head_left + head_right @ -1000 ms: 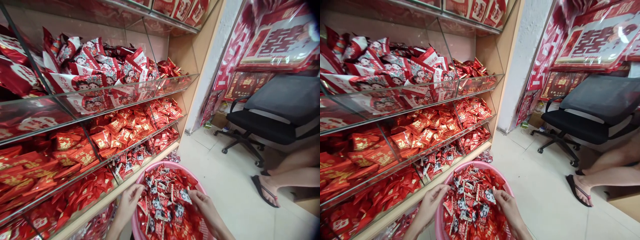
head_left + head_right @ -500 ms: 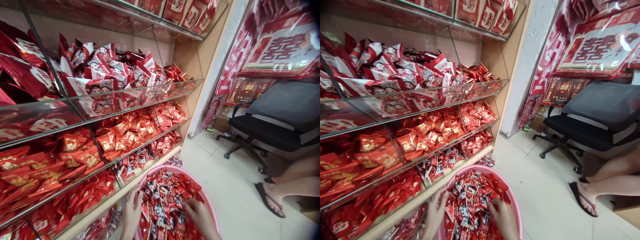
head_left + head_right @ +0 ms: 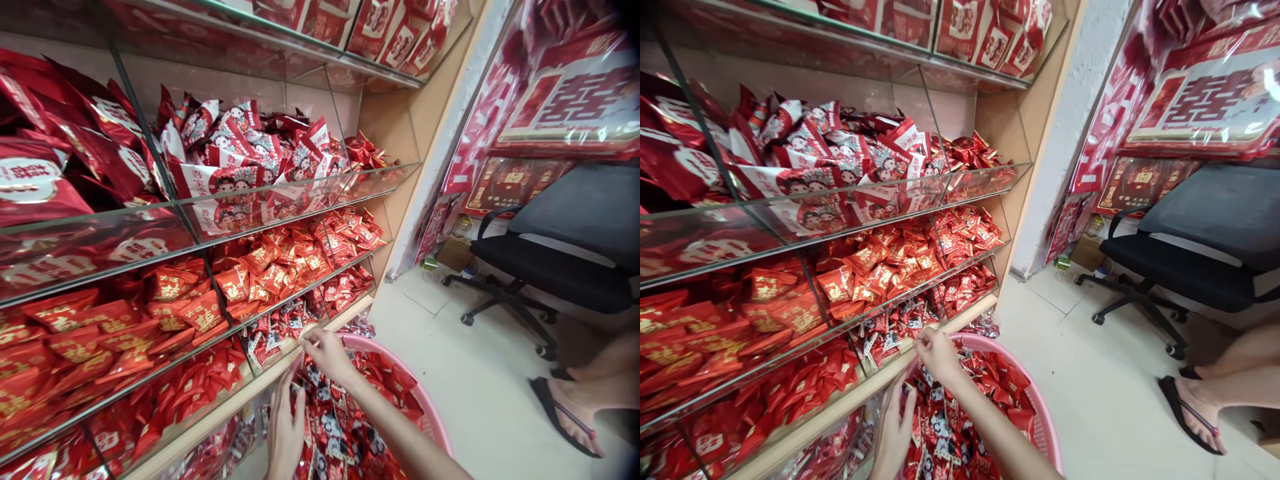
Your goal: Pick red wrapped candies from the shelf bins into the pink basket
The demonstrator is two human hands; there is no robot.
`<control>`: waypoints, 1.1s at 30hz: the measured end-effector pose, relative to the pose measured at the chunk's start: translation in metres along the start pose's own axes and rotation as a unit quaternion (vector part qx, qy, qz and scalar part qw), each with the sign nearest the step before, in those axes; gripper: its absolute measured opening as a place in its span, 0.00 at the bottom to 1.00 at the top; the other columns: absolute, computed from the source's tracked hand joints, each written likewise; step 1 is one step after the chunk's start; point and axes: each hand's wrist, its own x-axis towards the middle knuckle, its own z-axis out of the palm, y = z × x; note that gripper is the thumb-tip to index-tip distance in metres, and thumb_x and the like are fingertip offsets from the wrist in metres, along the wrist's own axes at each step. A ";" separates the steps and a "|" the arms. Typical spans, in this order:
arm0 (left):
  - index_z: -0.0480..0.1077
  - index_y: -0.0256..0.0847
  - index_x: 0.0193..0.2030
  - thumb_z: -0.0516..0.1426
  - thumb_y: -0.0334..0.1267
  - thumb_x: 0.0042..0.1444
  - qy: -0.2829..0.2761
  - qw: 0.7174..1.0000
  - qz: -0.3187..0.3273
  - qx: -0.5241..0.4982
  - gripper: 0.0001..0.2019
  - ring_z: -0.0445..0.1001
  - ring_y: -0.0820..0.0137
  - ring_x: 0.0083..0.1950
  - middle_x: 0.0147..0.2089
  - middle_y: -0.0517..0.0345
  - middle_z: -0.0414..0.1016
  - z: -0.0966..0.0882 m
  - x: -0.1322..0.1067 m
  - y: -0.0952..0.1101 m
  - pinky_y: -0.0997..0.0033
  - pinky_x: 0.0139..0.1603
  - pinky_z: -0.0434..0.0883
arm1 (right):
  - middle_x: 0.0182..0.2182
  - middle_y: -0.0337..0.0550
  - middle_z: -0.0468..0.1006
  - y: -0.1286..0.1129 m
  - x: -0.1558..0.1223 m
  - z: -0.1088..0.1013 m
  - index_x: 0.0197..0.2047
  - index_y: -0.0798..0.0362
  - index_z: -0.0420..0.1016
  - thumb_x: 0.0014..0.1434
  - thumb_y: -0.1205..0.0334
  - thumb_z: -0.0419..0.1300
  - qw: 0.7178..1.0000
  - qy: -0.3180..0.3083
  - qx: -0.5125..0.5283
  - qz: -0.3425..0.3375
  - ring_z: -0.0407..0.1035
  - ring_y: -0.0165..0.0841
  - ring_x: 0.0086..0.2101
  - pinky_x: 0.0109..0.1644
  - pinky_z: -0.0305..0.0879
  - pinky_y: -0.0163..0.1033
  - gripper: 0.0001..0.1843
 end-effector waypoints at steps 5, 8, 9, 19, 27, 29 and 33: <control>0.55 0.45 0.62 0.46 0.46 0.58 -0.004 1.000 0.006 -0.003 0.25 0.52 0.62 0.67 0.64 0.52 0.59 0.001 0.000 -0.001 0.51 0.66 0.53 | 0.31 0.41 0.79 -0.014 0.048 0.055 0.37 0.52 0.77 0.52 0.61 0.58 0.999 0.003 0.001 0.040 0.70 0.33 0.32 0.34 0.60 0.33 0.10; 0.56 0.45 0.62 0.47 0.46 0.58 -0.002 1.000 0.008 0.001 0.25 0.50 0.62 0.67 0.65 0.53 0.57 0.002 0.000 -0.003 0.52 0.67 0.51 | 0.30 0.41 0.79 -0.014 0.067 0.074 0.35 0.51 0.78 0.51 0.61 0.59 0.995 0.016 -0.014 0.094 0.70 0.33 0.33 0.35 0.59 0.32 0.09; 0.56 0.45 0.62 0.47 0.46 0.58 -0.001 1.000 0.008 0.003 0.25 0.50 0.62 0.67 0.65 0.54 0.57 0.003 0.000 -0.003 0.53 0.67 0.51 | 0.30 0.41 0.79 -0.013 0.071 0.079 0.33 0.51 0.79 0.51 0.62 0.58 0.994 0.019 -0.014 0.109 0.71 0.33 0.33 0.34 0.59 0.32 0.08; 0.56 0.44 0.62 0.47 0.47 0.58 -0.007 1.000 0.006 0.017 0.25 0.46 0.62 0.68 0.66 0.54 0.55 0.004 -0.001 -0.004 0.52 0.68 0.49 | 0.28 0.44 0.79 -0.005 0.090 0.099 0.30 0.55 0.79 0.47 0.66 0.58 0.988 0.049 0.038 0.139 0.71 0.36 0.32 0.33 0.60 0.34 0.08; 0.52 0.43 0.64 0.45 0.47 0.59 -0.016 0.999 0.001 0.030 0.26 0.45 0.63 0.69 0.67 0.54 0.53 0.003 -0.001 -0.003 0.53 0.68 0.48 | 0.27 0.39 0.78 -0.013 0.081 0.089 0.30 0.56 0.78 0.51 0.65 0.54 0.987 0.065 0.140 0.054 0.69 0.32 0.32 0.35 0.63 0.32 0.11; 0.50 0.43 0.64 0.45 0.47 0.59 -0.019 0.999 0.000 0.038 0.27 0.45 0.63 0.69 0.67 0.54 0.52 0.003 -0.001 -0.002 0.53 0.68 0.49 | 0.26 0.39 0.76 -0.016 0.074 0.076 0.29 0.56 0.76 0.51 0.63 0.54 0.985 0.072 0.153 0.044 0.67 0.31 0.29 0.34 0.62 0.32 0.11; 0.49 0.44 0.65 0.44 0.47 0.60 -0.014 0.998 0.004 0.056 0.27 0.47 0.63 0.68 0.66 0.53 0.54 0.002 -0.001 0.000 0.52 0.67 0.52 | 0.23 0.38 0.73 -0.013 0.053 0.041 0.27 0.56 0.74 0.51 0.56 0.57 0.978 0.074 0.195 0.014 0.64 0.29 0.26 0.34 0.61 0.33 0.12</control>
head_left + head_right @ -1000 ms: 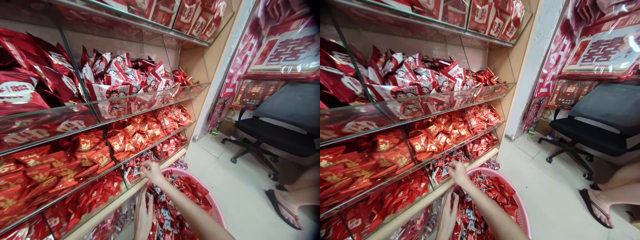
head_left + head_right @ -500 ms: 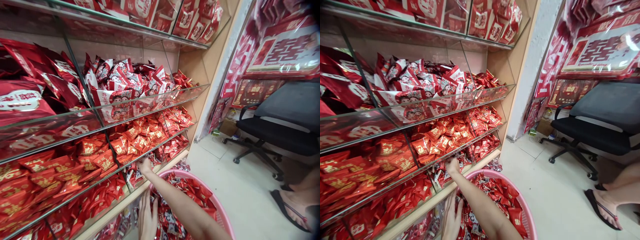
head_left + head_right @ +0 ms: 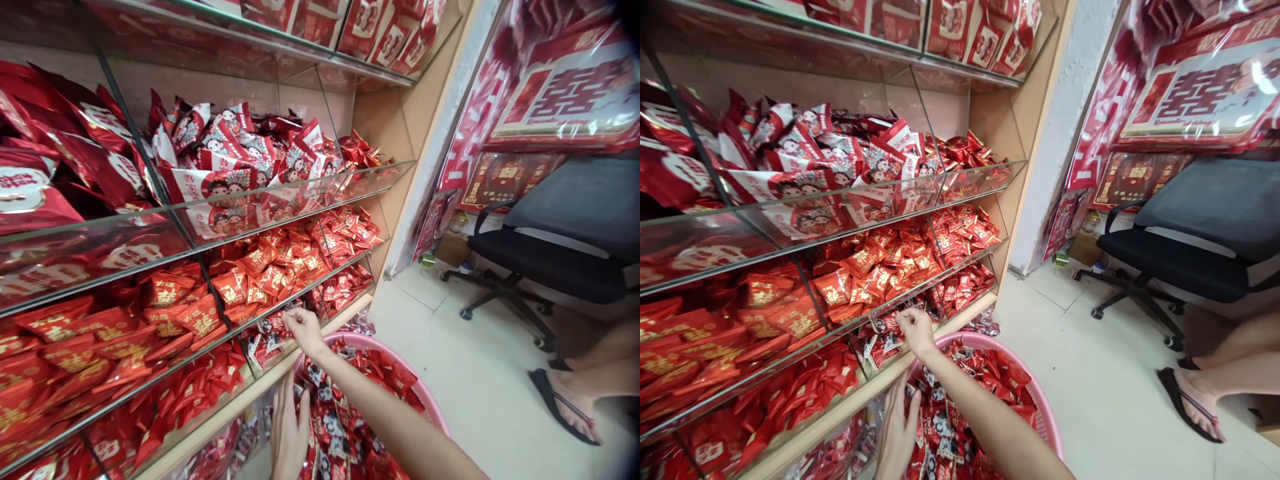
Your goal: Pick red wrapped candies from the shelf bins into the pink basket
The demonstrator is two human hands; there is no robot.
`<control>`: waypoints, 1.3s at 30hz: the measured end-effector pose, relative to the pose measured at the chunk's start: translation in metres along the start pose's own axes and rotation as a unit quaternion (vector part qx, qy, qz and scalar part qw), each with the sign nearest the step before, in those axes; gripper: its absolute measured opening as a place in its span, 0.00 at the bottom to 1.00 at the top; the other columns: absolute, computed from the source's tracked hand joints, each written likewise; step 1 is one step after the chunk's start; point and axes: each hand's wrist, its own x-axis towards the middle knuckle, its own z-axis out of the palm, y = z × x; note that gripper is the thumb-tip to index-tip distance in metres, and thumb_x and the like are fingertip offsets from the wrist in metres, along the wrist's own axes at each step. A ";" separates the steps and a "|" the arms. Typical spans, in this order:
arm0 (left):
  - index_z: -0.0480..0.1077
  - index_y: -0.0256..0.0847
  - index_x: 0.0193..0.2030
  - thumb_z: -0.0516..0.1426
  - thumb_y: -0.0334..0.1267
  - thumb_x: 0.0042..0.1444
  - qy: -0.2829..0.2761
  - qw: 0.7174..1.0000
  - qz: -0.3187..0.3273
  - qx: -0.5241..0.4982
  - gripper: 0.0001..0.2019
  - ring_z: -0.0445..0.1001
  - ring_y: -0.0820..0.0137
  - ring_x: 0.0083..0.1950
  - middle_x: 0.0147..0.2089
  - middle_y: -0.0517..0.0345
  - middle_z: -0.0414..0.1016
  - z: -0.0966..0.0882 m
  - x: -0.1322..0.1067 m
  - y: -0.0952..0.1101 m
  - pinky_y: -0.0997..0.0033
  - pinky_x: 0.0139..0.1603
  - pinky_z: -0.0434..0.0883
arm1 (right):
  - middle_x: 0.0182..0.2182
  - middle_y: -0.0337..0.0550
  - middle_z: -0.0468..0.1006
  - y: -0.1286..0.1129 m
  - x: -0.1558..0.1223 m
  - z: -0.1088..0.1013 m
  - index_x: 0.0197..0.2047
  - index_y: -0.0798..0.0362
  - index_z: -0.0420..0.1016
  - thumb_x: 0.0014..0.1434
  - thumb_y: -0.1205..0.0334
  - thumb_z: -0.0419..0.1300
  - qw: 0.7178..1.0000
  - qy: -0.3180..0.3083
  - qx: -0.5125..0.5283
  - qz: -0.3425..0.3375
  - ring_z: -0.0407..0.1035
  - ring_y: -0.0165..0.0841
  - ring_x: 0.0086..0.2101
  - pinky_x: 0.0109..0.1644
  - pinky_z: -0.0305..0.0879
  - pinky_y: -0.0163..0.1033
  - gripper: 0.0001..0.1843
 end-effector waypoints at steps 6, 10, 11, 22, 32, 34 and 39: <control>0.46 0.43 0.66 0.44 0.47 0.60 -0.007 1.000 0.013 0.016 0.28 0.46 0.64 0.68 0.67 0.52 0.52 -0.001 0.000 0.002 0.53 0.67 0.52 | 0.25 0.38 0.72 -0.005 -0.028 -0.072 0.28 0.55 0.72 0.52 0.51 0.58 1.000 -0.010 0.028 -0.008 0.64 0.29 0.29 0.36 0.61 0.34 0.15; 0.46 0.43 0.65 0.44 0.48 0.60 -0.008 1.000 0.008 0.018 0.28 0.48 0.64 0.68 0.67 0.51 0.53 -0.002 0.000 0.004 0.54 0.67 0.52 | 0.26 0.39 0.72 -0.007 -0.050 -0.122 0.29 0.55 0.73 0.53 0.47 0.58 1.000 0.005 -0.024 0.016 0.63 0.30 0.29 0.36 0.60 0.35 0.18; 0.46 0.44 0.65 0.44 0.48 0.60 -0.008 1.000 0.007 0.018 0.28 0.48 0.64 0.68 0.66 0.51 0.53 -0.002 -0.001 0.004 0.54 0.67 0.52 | 0.27 0.39 0.72 -0.008 -0.057 -0.134 0.29 0.55 0.73 0.52 0.47 0.58 0.999 0.011 -0.040 0.021 0.63 0.30 0.29 0.36 0.60 0.35 0.18; 0.47 0.45 0.65 0.45 0.47 0.60 -0.005 0.999 0.025 0.019 0.27 0.49 0.62 0.67 0.65 0.51 0.55 -0.001 0.000 0.004 0.51 0.66 0.53 | 0.17 0.30 0.55 -0.009 -0.167 -0.210 0.27 0.55 0.67 0.50 0.43 0.60 0.956 -0.064 -0.001 0.287 0.45 0.22 0.19 0.22 0.41 0.32 0.21; 0.47 0.45 0.65 0.46 0.48 0.59 -0.011 1.000 0.014 0.016 0.28 0.48 0.62 0.68 0.66 0.51 0.53 0.000 -0.001 0.003 0.51 0.67 0.52 | 0.18 0.33 0.60 0.006 -0.185 -0.187 0.24 0.57 0.68 0.50 0.49 0.61 0.933 -0.234 -0.009 0.274 0.49 0.22 0.20 0.24 0.44 0.31 0.18; 0.47 0.45 0.65 0.45 0.48 0.59 -0.013 1.000 0.013 0.015 0.28 0.47 0.62 0.68 0.66 0.52 0.53 0.000 -0.001 0.002 0.51 0.67 0.51 | 0.18 0.34 0.62 0.012 -0.183 -0.179 0.23 0.58 0.69 0.51 0.54 0.61 0.931 -0.265 -0.029 0.248 0.52 0.23 0.22 0.25 0.48 0.31 0.15; 0.46 0.46 0.65 0.45 0.47 0.59 -0.007 1.000 0.020 0.006 0.28 0.47 0.62 0.68 0.66 0.53 0.54 0.000 -0.001 0.002 0.50 0.66 0.52 | 0.21 0.37 0.68 0.016 -0.170 -0.162 0.25 0.57 0.73 0.50 0.62 0.58 0.930 -0.282 -0.122 0.202 0.59 0.26 0.24 0.27 0.54 0.31 0.08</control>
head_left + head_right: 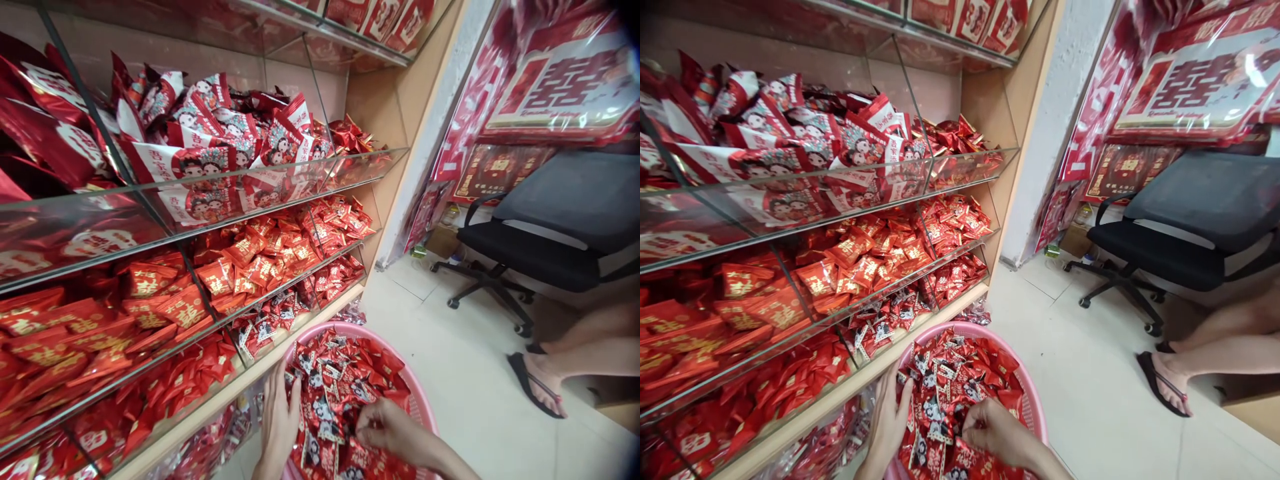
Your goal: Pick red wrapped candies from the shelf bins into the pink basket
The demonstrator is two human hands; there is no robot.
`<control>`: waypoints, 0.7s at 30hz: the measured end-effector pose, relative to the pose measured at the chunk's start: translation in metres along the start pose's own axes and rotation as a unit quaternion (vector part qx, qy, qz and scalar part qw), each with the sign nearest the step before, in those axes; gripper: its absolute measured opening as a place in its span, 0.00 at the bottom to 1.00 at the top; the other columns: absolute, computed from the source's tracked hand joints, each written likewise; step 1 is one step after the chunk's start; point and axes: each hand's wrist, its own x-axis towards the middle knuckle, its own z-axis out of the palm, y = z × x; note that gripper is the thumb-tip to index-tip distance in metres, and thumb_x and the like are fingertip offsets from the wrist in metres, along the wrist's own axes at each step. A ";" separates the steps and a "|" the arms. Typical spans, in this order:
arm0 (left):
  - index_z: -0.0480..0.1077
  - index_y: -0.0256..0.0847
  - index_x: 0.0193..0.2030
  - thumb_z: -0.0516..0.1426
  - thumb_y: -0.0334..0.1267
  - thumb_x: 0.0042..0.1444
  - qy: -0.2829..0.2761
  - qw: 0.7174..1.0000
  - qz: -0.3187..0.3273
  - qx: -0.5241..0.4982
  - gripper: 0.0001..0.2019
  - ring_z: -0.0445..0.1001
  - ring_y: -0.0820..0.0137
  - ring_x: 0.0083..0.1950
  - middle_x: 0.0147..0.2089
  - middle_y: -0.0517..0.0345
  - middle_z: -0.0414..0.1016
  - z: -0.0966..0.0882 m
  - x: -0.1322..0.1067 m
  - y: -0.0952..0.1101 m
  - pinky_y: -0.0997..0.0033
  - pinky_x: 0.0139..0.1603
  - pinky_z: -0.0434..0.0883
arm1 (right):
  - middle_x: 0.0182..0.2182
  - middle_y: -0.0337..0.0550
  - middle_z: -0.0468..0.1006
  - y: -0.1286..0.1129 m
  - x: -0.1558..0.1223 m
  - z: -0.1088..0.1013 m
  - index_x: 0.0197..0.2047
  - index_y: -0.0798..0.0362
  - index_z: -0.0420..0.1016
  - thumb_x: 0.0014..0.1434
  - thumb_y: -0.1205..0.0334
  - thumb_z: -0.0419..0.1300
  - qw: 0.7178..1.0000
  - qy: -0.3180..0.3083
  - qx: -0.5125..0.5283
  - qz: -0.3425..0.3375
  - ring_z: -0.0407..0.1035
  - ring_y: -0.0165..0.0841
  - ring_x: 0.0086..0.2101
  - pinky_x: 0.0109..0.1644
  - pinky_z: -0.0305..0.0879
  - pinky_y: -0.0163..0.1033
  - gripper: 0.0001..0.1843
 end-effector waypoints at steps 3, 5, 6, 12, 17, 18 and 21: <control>0.47 0.45 0.65 0.45 0.46 0.59 0.004 1.000 0.001 0.004 0.28 0.50 0.62 0.67 0.65 0.51 0.55 -0.001 0.001 0.001 0.51 0.66 0.54 | 0.24 0.40 0.73 -0.022 0.010 -0.006 0.28 0.57 0.75 0.52 0.57 0.58 0.999 0.041 -0.028 -0.019 0.64 0.29 0.27 0.30 0.58 0.31 0.11; 0.47 0.44 0.65 0.45 0.46 0.59 0.007 1.000 -0.001 0.006 0.27 0.52 0.62 0.66 0.65 0.50 0.56 -0.002 0.001 0.002 0.51 0.65 0.55 | 0.25 0.41 0.74 -0.041 0.019 -0.012 0.28 0.56 0.75 0.53 0.55 0.58 0.997 0.056 -0.036 -0.043 0.65 0.30 0.28 0.31 0.59 0.32 0.13; 0.48 0.44 0.65 0.45 0.46 0.60 0.009 1.000 -0.001 0.005 0.27 0.52 0.63 0.66 0.65 0.50 0.57 -0.002 0.001 0.002 0.51 0.65 0.55 | 0.24 0.40 0.74 -0.050 0.025 -0.014 0.27 0.56 0.75 0.53 0.54 0.58 0.996 0.058 -0.038 -0.058 0.65 0.30 0.27 0.31 0.59 0.32 0.13; 0.49 0.44 0.64 0.46 0.45 0.59 0.022 1.000 0.012 -0.001 0.26 0.52 0.63 0.66 0.64 0.51 0.57 0.002 0.002 -0.004 0.53 0.65 0.57 | 0.20 0.37 0.71 -0.086 0.093 0.001 0.23 0.56 0.72 0.51 0.58 0.58 0.988 0.051 -0.017 -0.146 0.62 0.28 0.23 0.29 0.58 0.32 0.11; 0.52 0.41 0.63 0.46 0.46 0.59 0.030 0.999 -0.008 -0.011 0.26 0.53 0.61 0.66 0.64 0.49 0.58 0.006 0.001 -0.010 0.52 0.64 0.57 | 0.24 0.37 0.74 -0.108 0.167 0.040 0.26 0.55 0.74 0.49 0.65 0.59 0.978 0.124 -0.007 -0.166 0.66 0.28 0.27 0.31 0.59 0.31 0.04; 0.53 0.41 0.63 0.46 0.46 0.59 0.032 0.999 -0.013 -0.012 0.26 0.53 0.61 0.66 0.64 0.48 0.58 0.007 0.001 -0.011 0.52 0.64 0.57 | 0.23 0.37 0.73 -0.113 0.179 0.048 0.25 0.55 0.74 0.48 0.65 0.59 0.977 0.141 -0.025 -0.155 0.65 0.28 0.26 0.30 0.58 0.31 0.04; 0.54 0.41 0.62 0.46 0.47 0.59 0.029 0.999 -0.026 -0.018 0.25 0.53 0.61 0.66 0.64 0.48 0.58 0.007 0.001 -0.013 0.52 0.65 0.56 | 0.18 0.34 0.68 -0.123 0.208 0.065 0.19 0.55 0.71 0.48 0.60 0.61 0.975 0.179 -0.083 -0.100 0.61 0.25 0.23 0.27 0.54 0.31 0.11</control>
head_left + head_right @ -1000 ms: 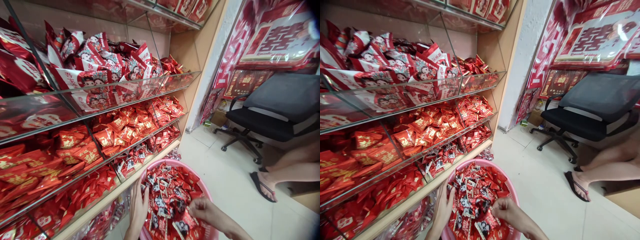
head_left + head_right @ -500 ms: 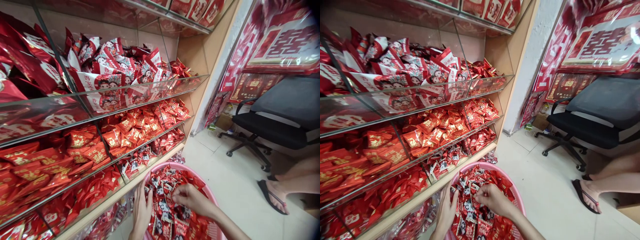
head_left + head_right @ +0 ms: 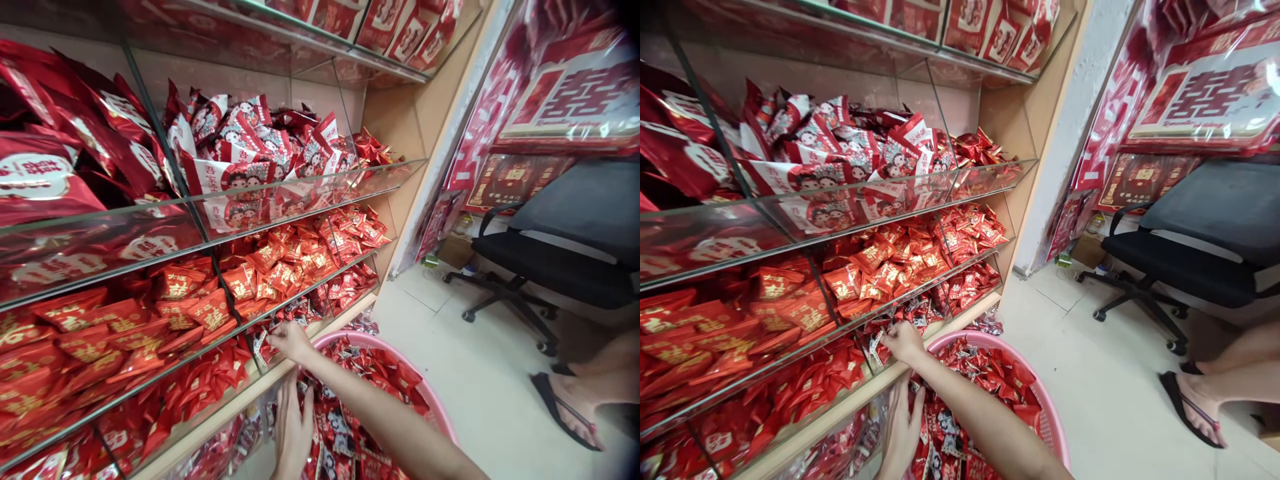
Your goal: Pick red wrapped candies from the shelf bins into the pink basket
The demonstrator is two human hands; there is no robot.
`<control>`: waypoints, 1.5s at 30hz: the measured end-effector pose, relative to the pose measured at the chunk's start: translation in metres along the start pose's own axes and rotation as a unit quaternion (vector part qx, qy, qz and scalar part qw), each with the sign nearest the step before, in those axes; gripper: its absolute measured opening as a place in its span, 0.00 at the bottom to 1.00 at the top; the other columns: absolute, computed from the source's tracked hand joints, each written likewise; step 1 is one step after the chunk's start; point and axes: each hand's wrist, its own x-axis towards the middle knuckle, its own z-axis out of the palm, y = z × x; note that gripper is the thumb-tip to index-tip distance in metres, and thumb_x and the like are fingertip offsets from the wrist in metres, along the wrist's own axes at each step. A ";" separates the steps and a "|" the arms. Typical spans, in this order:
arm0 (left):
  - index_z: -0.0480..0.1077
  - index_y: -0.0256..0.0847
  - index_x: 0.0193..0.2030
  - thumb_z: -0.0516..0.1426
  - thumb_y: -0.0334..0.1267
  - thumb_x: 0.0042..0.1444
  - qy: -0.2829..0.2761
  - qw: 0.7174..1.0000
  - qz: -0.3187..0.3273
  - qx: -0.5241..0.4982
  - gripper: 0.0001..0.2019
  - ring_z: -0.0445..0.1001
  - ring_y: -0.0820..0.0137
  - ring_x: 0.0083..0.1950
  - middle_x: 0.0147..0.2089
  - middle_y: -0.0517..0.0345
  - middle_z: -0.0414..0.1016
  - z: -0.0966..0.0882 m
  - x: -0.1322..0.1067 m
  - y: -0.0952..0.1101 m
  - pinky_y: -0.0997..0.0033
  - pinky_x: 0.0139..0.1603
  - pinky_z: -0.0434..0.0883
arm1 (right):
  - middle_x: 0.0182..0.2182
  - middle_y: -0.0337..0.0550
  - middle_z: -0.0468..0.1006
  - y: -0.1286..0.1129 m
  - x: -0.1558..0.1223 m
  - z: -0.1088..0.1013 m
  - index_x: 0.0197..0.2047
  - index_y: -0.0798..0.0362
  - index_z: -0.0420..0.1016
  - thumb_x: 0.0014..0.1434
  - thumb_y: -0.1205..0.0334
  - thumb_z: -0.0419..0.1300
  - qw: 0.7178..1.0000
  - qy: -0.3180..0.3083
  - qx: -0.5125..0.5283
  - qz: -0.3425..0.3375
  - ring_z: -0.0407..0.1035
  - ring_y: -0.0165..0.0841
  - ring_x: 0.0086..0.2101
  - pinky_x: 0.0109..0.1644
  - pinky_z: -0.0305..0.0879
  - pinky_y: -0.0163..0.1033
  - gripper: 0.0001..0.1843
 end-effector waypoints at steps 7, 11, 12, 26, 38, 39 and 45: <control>0.55 0.41 0.62 0.46 0.47 0.59 0.002 1.000 -0.003 -0.029 0.25 0.51 0.61 0.67 0.64 0.48 0.58 0.001 0.000 -0.003 0.51 0.66 0.53 | 0.11 0.31 0.61 -0.003 0.022 0.031 0.14 0.54 0.64 0.44 0.52 0.65 0.989 0.015 0.073 0.129 0.57 0.24 0.16 0.22 0.50 0.31 0.20; 0.53 0.41 0.63 0.45 0.47 0.59 -0.005 0.999 0.000 -0.037 0.25 0.51 0.63 0.67 0.64 0.49 0.57 0.001 0.000 -0.004 0.52 0.66 0.53 | 0.12 0.31 0.63 0.001 0.024 0.039 0.17 0.53 0.62 0.47 0.55 0.63 0.981 0.008 0.126 0.147 0.58 0.24 0.13 0.18 0.51 0.30 0.17; 0.53 0.41 0.63 0.45 0.47 0.59 -0.007 0.999 -0.003 -0.036 0.26 0.51 0.63 0.67 0.64 0.48 0.57 0.001 0.000 -0.004 0.52 0.66 0.53 | 0.12 0.31 0.63 0.002 0.024 0.039 0.17 0.53 0.61 0.48 0.56 0.62 0.979 0.006 0.142 0.145 0.59 0.24 0.13 0.18 0.51 0.30 0.17; 0.50 0.44 0.64 0.45 0.46 0.60 -0.014 1.000 0.017 -0.008 0.26 0.49 0.63 0.68 0.65 0.50 0.55 -0.005 0.001 0.006 0.52 0.66 0.53 | 0.12 0.28 0.62 0.031 -0.043 -0.043 0.24 0.54 0.64 0.44 0.46 0.65 0.950 -0.033 0.306 0.059 0.54 0.21 0.13 0.17 0.45 0.28 0.21; 0.50 0.47 0.64 0.46 0.47 0.59 -0.019 1.000 0.010 -0.016 0.26 0.49 0.61 0.67 0.66 0.51 0.54 -0.007 0.001 0.011 0.49 0.66 0.51 | 0.12 0.29 0.61 0.107 -0.152 -0.119 0.25 0.53 0.63 0.51 0.46 0.61 0.953 0.020 0.282 0.110 0.51 0.21 0.14 0.19 0.44 0.30 0.19; 0.50 0.47 0.64 0.46 0.47 0.59 -0.021 1.000 0.010 -0.015 0.26 0.49 0.61 0.67 0.66 0.51 0.53 -0.007 0.001 0.011 0.49 0.66 0.51 | 0.13 0.30 0.62 0.112 -0.159 -0.123 0.25 0.53 0.63 0.51 0.46 0.61 0.952 0.030 0.282 0.117 0.51 0.21 0.15 0.20 0.44 0.31 0.19; 0.48 0.46 0.64 0.45 0.47 0.60 -0.029 1.000 0.011 0.002 0.26 0.48 0.62 0.67 0.66 0.51 0.53 -0.008 0.001 0.014 0.51 0.66 0.51 | 0.13 0.30 0.59 0.117 -0.195 -0.144 0.24 0.53 0.62 0.48 0.43 0.62 0.951 0.063 0.258 0.158 0.49 0.21 0.16 0.21 0.41 0.32 0.22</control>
